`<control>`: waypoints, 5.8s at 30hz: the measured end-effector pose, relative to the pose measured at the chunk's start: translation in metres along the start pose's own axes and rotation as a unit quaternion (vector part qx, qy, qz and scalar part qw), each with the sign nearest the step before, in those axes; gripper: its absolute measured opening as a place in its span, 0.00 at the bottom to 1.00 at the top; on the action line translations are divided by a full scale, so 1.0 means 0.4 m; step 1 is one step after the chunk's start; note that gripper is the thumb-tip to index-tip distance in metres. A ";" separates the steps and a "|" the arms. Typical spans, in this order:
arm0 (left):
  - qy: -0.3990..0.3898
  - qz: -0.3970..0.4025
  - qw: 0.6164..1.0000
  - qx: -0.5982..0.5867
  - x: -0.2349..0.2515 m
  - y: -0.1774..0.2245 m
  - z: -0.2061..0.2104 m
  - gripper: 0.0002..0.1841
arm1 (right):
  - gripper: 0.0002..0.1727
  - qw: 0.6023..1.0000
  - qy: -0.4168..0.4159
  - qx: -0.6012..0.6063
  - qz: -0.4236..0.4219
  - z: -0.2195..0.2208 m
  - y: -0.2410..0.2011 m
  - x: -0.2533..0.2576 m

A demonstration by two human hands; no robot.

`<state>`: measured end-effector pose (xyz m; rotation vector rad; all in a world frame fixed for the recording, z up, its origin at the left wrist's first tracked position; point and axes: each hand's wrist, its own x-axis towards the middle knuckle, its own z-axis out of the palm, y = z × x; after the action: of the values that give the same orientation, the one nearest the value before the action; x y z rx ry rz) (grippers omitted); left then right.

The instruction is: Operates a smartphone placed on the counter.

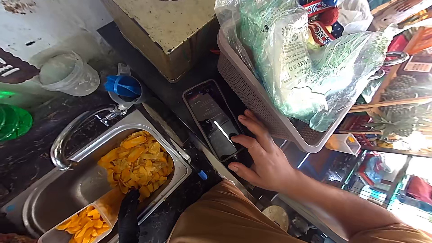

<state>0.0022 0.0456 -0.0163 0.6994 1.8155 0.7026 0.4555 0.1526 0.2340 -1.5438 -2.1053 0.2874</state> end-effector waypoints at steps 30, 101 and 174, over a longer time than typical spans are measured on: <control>0.002 0.003 1.000 0.016 -0.005 0.006 0.000 0.29 | 0.29 1.000 0.012 0.012 -0.021 -0.001 -0.003 -0.001; -0.008 0.017 1.000 -0.005 -0.001 -0.005 -0.004 0.30 | 0.31 1.000 0.005 0.015 -0.014 0.000 -0.002 0.003; -0.003 -0.010 1.000 0.004 0.000 0.004 0.000 0.29 | 0.34 1.000 -0.002 0.011 0.025 -0.003 -0.014 -0.005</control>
<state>0.0023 0.0468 -0.0152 0.6863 1.8179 0.6803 0.4518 0.1488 0.2371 -1.5873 -2.0624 0.3311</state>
